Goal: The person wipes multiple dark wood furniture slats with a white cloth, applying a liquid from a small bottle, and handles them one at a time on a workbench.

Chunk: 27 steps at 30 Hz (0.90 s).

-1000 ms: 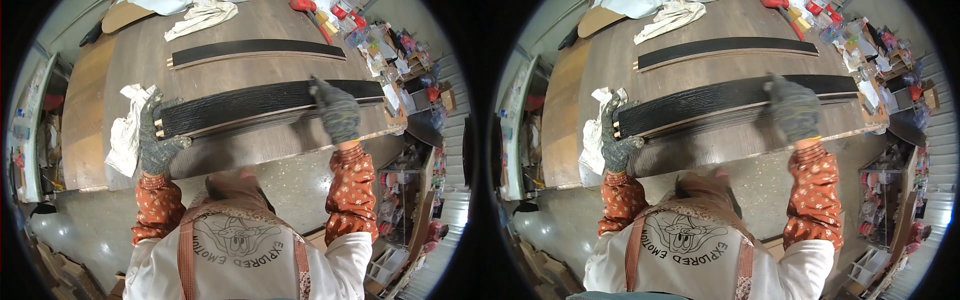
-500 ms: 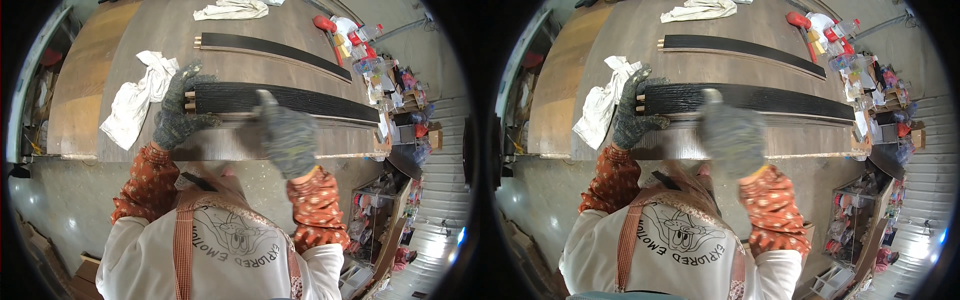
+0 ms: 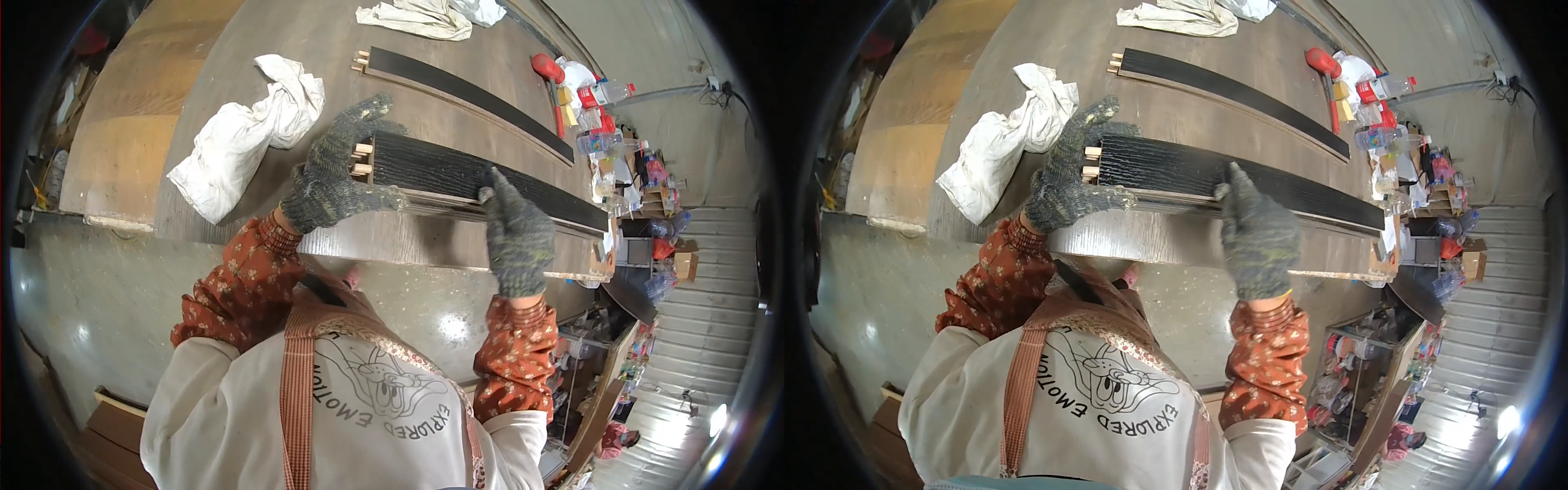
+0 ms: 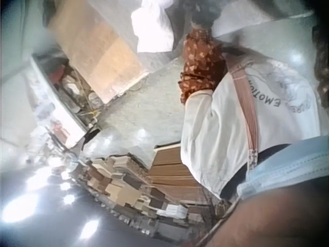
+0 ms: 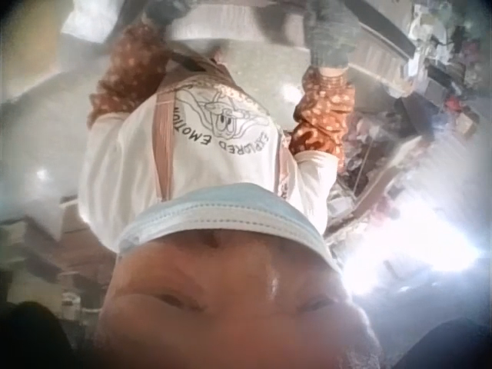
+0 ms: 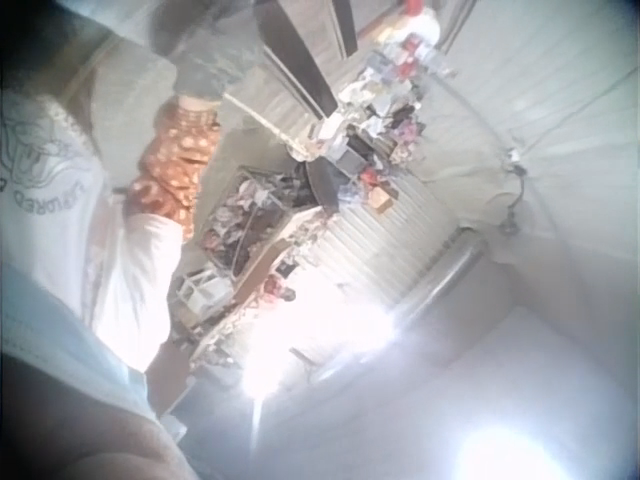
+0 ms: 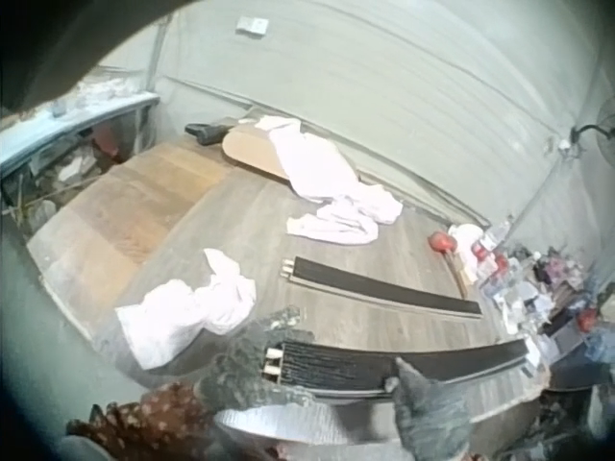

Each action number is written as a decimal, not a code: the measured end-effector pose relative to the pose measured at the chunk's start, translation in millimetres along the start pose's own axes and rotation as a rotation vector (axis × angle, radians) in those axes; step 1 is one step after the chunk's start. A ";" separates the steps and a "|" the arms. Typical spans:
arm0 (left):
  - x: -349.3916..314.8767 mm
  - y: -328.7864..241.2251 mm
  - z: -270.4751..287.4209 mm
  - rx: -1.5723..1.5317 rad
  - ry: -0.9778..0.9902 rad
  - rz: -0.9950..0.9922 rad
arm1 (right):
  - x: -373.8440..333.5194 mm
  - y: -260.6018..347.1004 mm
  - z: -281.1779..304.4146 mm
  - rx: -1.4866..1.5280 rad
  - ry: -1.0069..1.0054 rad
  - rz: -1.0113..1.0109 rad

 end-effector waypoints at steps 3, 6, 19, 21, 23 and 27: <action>-2.6 11.1 6.9 -0.057 0.030 0.008 | 0.2 36.3 2.9 -0.040 0.053 0.091; -2.4 3.5 8.7 -0.058 -0.036 -0.069 | 2.1 14.3 -0.3 -0.004 0.031 -0.009; -2.7 13.8 7.1 -0.161 -0.053 0.102 | -0.7 25.4 -1.0 -0.081 0.031 0.017; -3.0 16.3 7.8 -0.338 -0.052 0.206 | 0.3 27.8 0.0 -0.124 0.088 0.001; -4.1 21.3 6.4 -0.514 -0.050 0.310 | -4.5 35.2 -2.7 -0.130 0.034 0.092; -4.0 21.9 3.6 -0.328 -0.023 0.306 | -1.3 25.4 -0.9 -0.079 -0.010 0.089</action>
Point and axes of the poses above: each hand's wrist, its own x-axis towards the middle knuckle, its own z-axis out of the back of the hand, y = z × x, the point moved 6 cm from there along x, towards the middle knuckle, and after that the axes turned 5 degrees about -y, right-handed, at the moved point
